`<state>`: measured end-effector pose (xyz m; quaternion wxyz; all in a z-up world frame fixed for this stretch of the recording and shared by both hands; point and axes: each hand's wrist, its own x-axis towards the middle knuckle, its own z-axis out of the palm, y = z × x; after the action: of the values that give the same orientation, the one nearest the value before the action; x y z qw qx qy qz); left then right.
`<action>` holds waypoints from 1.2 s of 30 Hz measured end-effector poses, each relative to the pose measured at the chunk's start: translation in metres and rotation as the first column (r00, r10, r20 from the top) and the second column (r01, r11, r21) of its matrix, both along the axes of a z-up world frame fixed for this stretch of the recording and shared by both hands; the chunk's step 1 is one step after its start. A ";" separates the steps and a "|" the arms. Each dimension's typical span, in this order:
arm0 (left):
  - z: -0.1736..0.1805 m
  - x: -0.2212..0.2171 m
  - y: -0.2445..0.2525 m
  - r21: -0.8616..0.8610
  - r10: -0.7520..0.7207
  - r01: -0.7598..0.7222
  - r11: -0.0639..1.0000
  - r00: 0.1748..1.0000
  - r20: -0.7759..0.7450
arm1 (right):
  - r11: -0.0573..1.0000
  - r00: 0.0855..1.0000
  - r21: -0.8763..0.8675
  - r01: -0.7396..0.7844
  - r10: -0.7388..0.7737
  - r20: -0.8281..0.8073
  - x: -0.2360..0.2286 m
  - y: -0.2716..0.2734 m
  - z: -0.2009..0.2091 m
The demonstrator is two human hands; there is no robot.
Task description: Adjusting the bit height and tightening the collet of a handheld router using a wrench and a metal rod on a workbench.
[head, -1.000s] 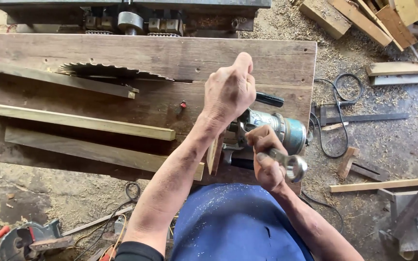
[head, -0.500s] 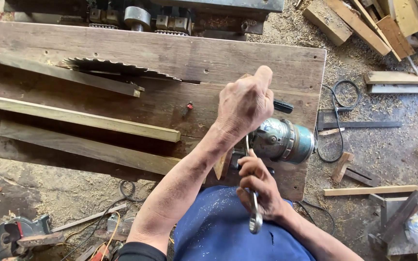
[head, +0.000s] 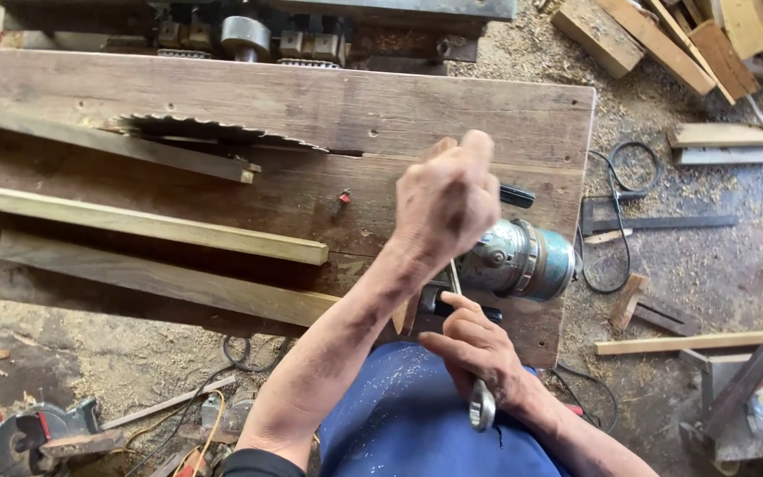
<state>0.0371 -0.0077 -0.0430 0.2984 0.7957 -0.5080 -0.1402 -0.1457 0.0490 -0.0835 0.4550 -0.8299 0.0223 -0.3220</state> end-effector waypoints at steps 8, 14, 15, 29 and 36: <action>-0.010 -0.007 -0.013 -0.049 0.030 -0.028 0.998 0.998 0.056 | 0.988 0.999 0.151 -0.028 0.035 -0.041 0.000 0.004 -0.006; -0.014 -0.006 -0.017 -0.077 -0.006 0.009 0.997 0.999 0.044 | 0.985 0.985 0.102 -0.140 0.149 -0.087 -0.005 0.001 -0.001; -0.015 -0.009 -0.020 -0.075 -0.012 0.015 0.997 0.999 0.040 | 0.986 0.986 0.104 -0.133 0.143 -0.091 -0.005 0.000 -0.002; -0.007 -0.029 0.006 -0.199 0.033 -0.008 0.980 0.992 0.120 | 0.979 0.977 0.068 -0.191 0.196 -0.084 -0.006 0.000 0.003; 0.013 -0.011 -0.025 0.175 0.099 -0.085 0.981 0.993 -0.069 | 0.963 0.967 0.146 -0.226 0.239 -0.083 -0.009 -0.007 0.001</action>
<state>0.0261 -0.0326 -0.0305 0.2543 0.8351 -0.4448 -0.2003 -0.1550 0.0424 -0.0822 0.5433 -0.8090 -0.0310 -0.2223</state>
